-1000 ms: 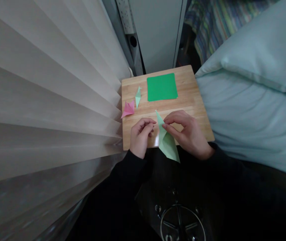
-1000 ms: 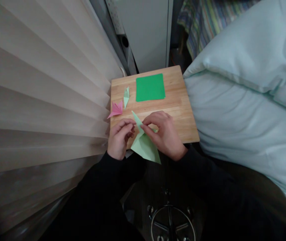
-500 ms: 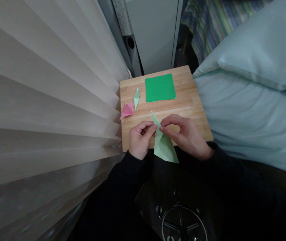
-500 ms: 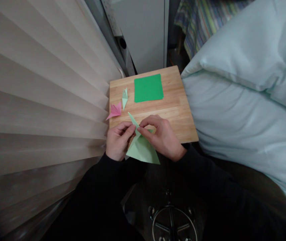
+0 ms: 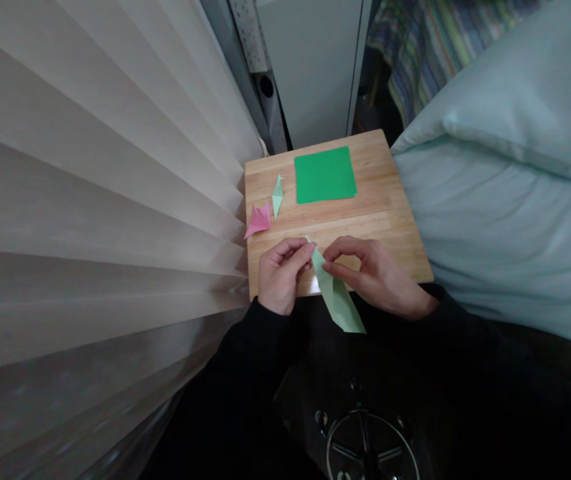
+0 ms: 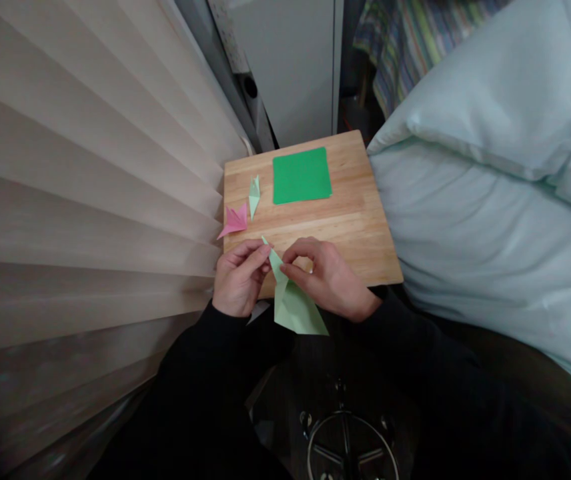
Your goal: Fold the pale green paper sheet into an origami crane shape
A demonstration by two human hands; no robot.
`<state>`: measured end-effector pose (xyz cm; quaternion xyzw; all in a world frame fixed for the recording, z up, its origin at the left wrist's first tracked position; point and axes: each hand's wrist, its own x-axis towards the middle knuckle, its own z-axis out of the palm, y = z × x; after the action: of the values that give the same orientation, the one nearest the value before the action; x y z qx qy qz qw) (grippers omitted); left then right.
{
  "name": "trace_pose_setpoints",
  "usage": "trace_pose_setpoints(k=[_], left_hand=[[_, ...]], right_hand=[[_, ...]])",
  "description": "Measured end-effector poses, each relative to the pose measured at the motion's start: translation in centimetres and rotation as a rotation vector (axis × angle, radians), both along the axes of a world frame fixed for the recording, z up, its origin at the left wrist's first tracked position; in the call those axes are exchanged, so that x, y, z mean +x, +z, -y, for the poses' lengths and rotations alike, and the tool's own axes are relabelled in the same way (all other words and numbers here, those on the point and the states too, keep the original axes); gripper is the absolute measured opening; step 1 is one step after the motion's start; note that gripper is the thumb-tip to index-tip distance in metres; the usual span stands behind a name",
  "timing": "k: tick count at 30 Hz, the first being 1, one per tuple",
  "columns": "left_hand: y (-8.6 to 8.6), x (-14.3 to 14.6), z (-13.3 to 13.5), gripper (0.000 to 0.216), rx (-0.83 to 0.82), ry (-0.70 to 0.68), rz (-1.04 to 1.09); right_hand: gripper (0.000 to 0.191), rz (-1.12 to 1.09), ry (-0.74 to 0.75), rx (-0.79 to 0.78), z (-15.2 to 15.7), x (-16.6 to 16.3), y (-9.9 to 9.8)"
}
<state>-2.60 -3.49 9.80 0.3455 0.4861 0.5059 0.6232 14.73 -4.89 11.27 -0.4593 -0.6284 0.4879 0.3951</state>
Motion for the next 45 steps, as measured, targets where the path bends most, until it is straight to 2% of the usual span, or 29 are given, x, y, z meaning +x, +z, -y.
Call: trace_pose_setpoints(k=[18,26,29,36,41,45], left_hand=[[0.6,0.3,-0.1,0.025,-0.082,0.099,0.057],[0.6,0.1,0.0,0.024,-0.069,0.110,-0.014],[0.3,0.0,0.0,0.026,-0.049,0.067,-0.047],[-0.1,0.0,0.4,0.030,-0.098,-0.209,-0.154],[-0.3,-0.2,0.3,0.029,-0.074,-0.287,-0.188],[-0.7,-0.8,0.0,0.029,-0.002,-0.260,-0.157]], right_hand=[[0.010,0.015,0.036,-0.054,0.0,0.0,0.0],[0.009,0.010,0.039,-0.088,-0.1,0.0,-0.1],[0.010,0.014,0.034,-0.096,-0.1,0.0,-0.2],[0.016,0.052,-0.111,-0.110,-0.4,0.5,-0.5],[0.015,0.009,-0.154,-0.115,-0.6,0.7,-0.8],[0.020,-0.018,-0.111,-0.091,-0.8,0.9,-0.1]])
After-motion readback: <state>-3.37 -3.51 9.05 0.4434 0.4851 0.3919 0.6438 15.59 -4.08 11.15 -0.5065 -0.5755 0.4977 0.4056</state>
